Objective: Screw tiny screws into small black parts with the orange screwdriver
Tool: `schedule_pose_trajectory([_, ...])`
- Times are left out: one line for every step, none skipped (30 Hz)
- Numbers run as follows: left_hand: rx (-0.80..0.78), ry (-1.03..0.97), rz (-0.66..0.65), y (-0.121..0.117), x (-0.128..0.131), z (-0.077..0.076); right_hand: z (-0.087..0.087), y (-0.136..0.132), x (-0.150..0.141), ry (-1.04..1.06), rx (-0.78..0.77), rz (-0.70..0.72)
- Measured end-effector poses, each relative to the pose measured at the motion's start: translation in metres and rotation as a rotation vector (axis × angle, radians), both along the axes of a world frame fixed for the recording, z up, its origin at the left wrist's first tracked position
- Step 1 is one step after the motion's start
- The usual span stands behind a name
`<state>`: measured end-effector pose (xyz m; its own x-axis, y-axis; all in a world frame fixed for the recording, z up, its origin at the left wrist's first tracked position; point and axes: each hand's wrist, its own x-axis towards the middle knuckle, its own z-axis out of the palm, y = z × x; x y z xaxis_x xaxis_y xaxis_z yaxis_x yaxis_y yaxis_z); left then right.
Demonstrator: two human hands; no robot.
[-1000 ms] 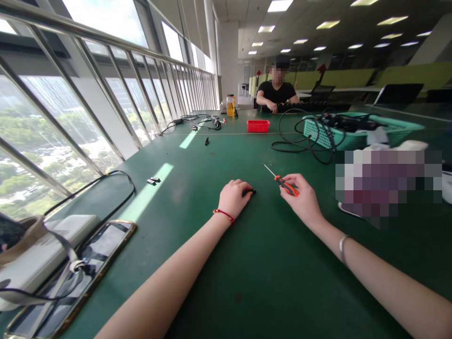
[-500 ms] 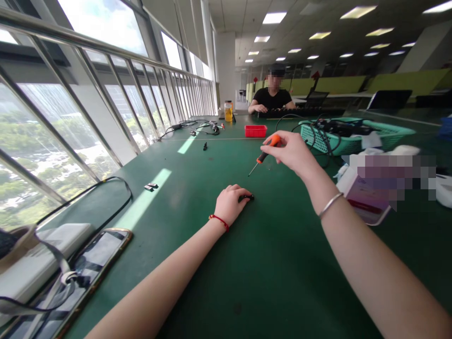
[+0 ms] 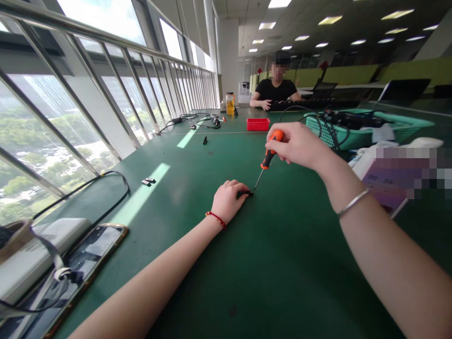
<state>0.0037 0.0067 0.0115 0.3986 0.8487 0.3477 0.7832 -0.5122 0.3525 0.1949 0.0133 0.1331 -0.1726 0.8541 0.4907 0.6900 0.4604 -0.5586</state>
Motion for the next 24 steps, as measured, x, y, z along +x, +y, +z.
schedule_pose_trajectory([-0.002, -0.003, 0.000, 0.000, 0.000, 0.000, -0.002, 0.002, -0.002, -0.033, 0.010, -0.008])
schedule_pose_trajectory([-0.004, -0.006, 0.001, 0.000, 0.000, 0.000, -0.005, 0.004, -0.003, -0.061, 0.021, -0.020])
schedule_pose_trajectory([-0.005, -0.009, 0.001, -0.001, 0.000, 0.000, -0.007, 0.006, -0.005, -0.078, 0.030, -0.030])
schedule_pose_trajectory([-0.006, -0.010, 0.001, -0.001, 0.001, 0.000, -0.009, 0.007, -0.006, -0.088, 0.031, -0.036])
schedule_pose_trajectory([-0.007, -0.011, 0.002, -0.001, 0.001, 0.000, -0.010, 0.008, -0.007, -0.091, 0.029, -0.040])
schedule_pose_trajectory([-0.008, -0.010, 0.002, -0.001, 0.001, 0.000, -0.010, 0.008, -0.008, -0.090, 0.024, -0.041])
schedule_pose_trajectory([-0.008, -0.009, 0.002, 0.000, 0.000, -0.001, -0.010, 0.008, -0.008, -0.086, 0.021, -0.042])
schedule_pose_trajectory([-0.005, -0.010, 0.001, 0.000, 0.000, -0.001, -0.010, 0.007, -0.009, -0.080, 0.020, -0.040])
schedule_pose_trajectory([-0.003, -0.010, -0.002, 0.000, 0.000, -0.002, -0.010, 0.006, -0.009, -0.074, 0.020, -0.037])
schedule_pose_trajectory([0.001, -0.012, -0.004, 0.000, 0.000, -0.002, -0.009, 0.005, -0.009, -0.071, 0.022, -0.033])
schedule_pose_trajectory([0.005, -0.013, -0.007, 0.000, 0.000, -0.002, -0.009, 0.005, -0.010, -0.071, 0.022, -0.032])
schedule_pose_trajectory([0.006, -0.014, -0.010, 0.000, 0.000, -0.002, -0.009, 0.004, -0.010, -0.075, 0.020, -0.032])
schedule_pose_trajectory([0.006, -0.015, -0.011, -0.001, 0.000, -0.002, -0.009, 0.004, -0.010, -0.081, 0.016, -0.035])
schedule_pose_trajectory([0.004, -0.015, -0.011, -0.001, 0.000, -0.001, -0.009, 0.004, -0.011, -0.087, 0.010, -0.036])
schedule_pose_trajectory([0.002, -0.014, -0.011, -0.001, 0.000, -0.001, -0.010, 0.004, -0.011, -0.091, 0.006, -0.038])
schedule_pose_trajectory([0.000, -0.014, -0.009, -0.002, 0.000, 0.000, -0.010, 0.004, -0.011, -0.094, 0.003, -0.035])
schedule_pose_trajectory([-0.003, -0.012, -0.009, -0.002, 0.000, 0.000, -0.011, 0.004, -0.012, -0.095, 0.001, -0.031])
schedule_pose_trajectory([-0.004, -0.011, -0.008, -0.002, 0.000, 0.001, -0.011, 0.004, -0.012, -0.095, 0.001, -0.027])
schedule_pose_trajectory([-0.004, -0.010, -0.008, -0.002, 0.000, 0.001, -0.010, 0.004, -0.013, -0.093, 0.001, -0.024])
schedule_pose_trajectory([-0.003, -0.009, -0.009, -0.002, 0.000, 0.001, -0.010, 0.004, -0.013, -0.089, 0.001, -0.023])
schedule_pose_trajectory([-0.004, -0.009, -0.009, -0.002, 0.000, 0.001, -0.010, 0.003, -0.014, -0.084, 0.004, -0.022])
schedule_pose_trajectory([-0.004, -0.010, -0.008, -0.002, 0.000, 0.001, -0.009, 0.003, -0.014, -0.078, 0.011, -0.024])
schedule_pose_trajectory([-0.005, -0.011, -0.007, -0.002, 0.000, 0.001, -0.009, 0.002, -0.014, -0.071, 0.021, -0.026])
schedule_pose_trajectory([-0.007, -0.011, -0.007, -0.002, 0.000, 0.001, -0.008, 0.002, -0.014, -0.068, 0.032, -0.031])
